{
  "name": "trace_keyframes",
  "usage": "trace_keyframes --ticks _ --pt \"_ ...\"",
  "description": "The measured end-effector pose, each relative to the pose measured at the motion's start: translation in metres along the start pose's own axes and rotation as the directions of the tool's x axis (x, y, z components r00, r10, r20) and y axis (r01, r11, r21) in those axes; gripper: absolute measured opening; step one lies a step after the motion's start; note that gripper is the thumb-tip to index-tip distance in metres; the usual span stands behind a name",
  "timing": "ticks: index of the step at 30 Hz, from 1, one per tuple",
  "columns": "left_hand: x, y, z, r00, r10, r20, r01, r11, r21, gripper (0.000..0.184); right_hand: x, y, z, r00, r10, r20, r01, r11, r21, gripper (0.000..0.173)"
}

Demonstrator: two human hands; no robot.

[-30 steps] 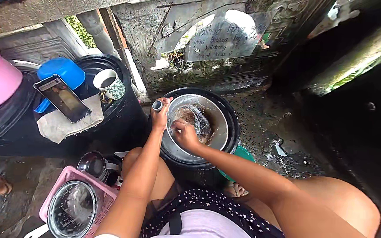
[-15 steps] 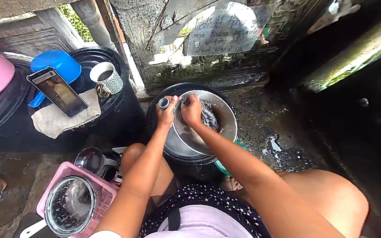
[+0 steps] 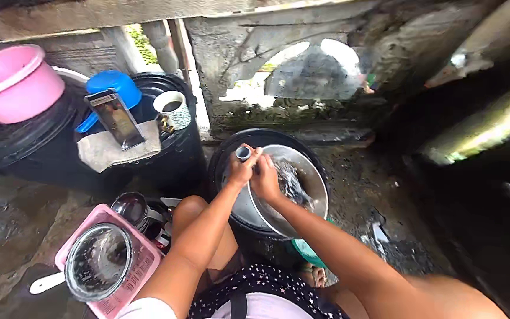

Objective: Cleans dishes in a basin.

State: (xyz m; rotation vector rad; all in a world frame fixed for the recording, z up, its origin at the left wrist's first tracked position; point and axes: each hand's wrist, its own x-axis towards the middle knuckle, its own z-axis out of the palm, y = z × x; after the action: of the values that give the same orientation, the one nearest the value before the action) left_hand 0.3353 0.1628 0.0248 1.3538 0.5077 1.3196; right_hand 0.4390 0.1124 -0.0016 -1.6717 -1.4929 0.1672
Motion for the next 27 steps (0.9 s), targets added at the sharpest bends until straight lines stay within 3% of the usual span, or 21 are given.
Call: trace_keyframes --ticks 1,3,5,6,9,11,13,15,17,21,24,27 --pt "0.002 0.002 -0.001 1.000 0.007 0.004 -0.007 1.000 0.008 0.014 0.001 0.003 -0.001 1.000 -0.019 0.024 0.019 1.000 0.004 0.030" --pt "0.002 0.010 -0.003 0.999 0.027 0.019 -0.028 0.999 0.044 0.012 0.014 0.023 -0.010 0.997 0.079 -0.021 -0.080 0.995 -0.059 0.031" --pt "0.000 0.016 0.000 0.999 0.030 0.010 -0.031 0.997 0.077 0.013 0.025 0.042 -0.014 0.974 0.214 -0.080 -0.221 0.971 -0.095 0.047" --pt "-0.001 0.018 0.001 1.000 0.031 -0.006 -0.030 0.996 0.085 0.014 0.022 0.042 -0.010 0.975 0.212 -0.070 -0.218 0.972 -0.084 0.051" --pt "0.003 0.014 0.000 0.992 -0.010 -0.129 0.027 0.991 0.128 0.017 -0.017 0.009 0.003 0.995 0.048 0.091 -0.061 0.987 0.148 0.034" --pt "0.006 0.010 -0.010 0.971 -0.021 -0.237 0.067 0.980 0.188 0.020 -0.048 -0.002 -0.007 0.963 0.015 0.269 -0.091 0.958 0.270 0.042" --pt "0.010 0.014 -0.021 0.956 0.002 -0.292 0.077 0.963 0.259 0.023 -0.071 0.014 -0.029 0.899 0.028 0.437 -0.133 0.968 0.213 0.049" --pt "0.012 0.017 -0.027 0.947 0.036 -0.321 0.063 0.954 0.294 0.023 -0.083 0.042 -0.045 0.861 0.070 0.503 -0.103 0.994 0.036 0.049" --pt "0.010 0.017 -0.023 0.945 0.047 -0.323 0.051 0.956 0.288 0.024 -0.085 0.048 -0.050 0.860 0.106 0.499 -0.117 0.993 -0.010 0.046" --pt "0.002 0.012 -0.005 0.962 0.133 -0.238 -0.040 0.933 0.358 0.024 -0.086 -0.021 -0.025 0.906 0.104 0.410 -0.242 0.923 0.299 0.056" --pt "0.002 0.016 -0.004 0.955 0.189 -0.230 -0.080 0.907 0.413 0.022 -0.108 -0.024 -0.012 0.978 -0.027 0.208 -0.002 0.990 0.138 0.060" --pt "0.007 0.022 -0.010 0.939 0.205 -0.277 -0.076 0.907 0.414 0.022 -0.132 0.005 -0.016 0.975 -0.102 0.196 0.102 0.995 0.012 0.059"
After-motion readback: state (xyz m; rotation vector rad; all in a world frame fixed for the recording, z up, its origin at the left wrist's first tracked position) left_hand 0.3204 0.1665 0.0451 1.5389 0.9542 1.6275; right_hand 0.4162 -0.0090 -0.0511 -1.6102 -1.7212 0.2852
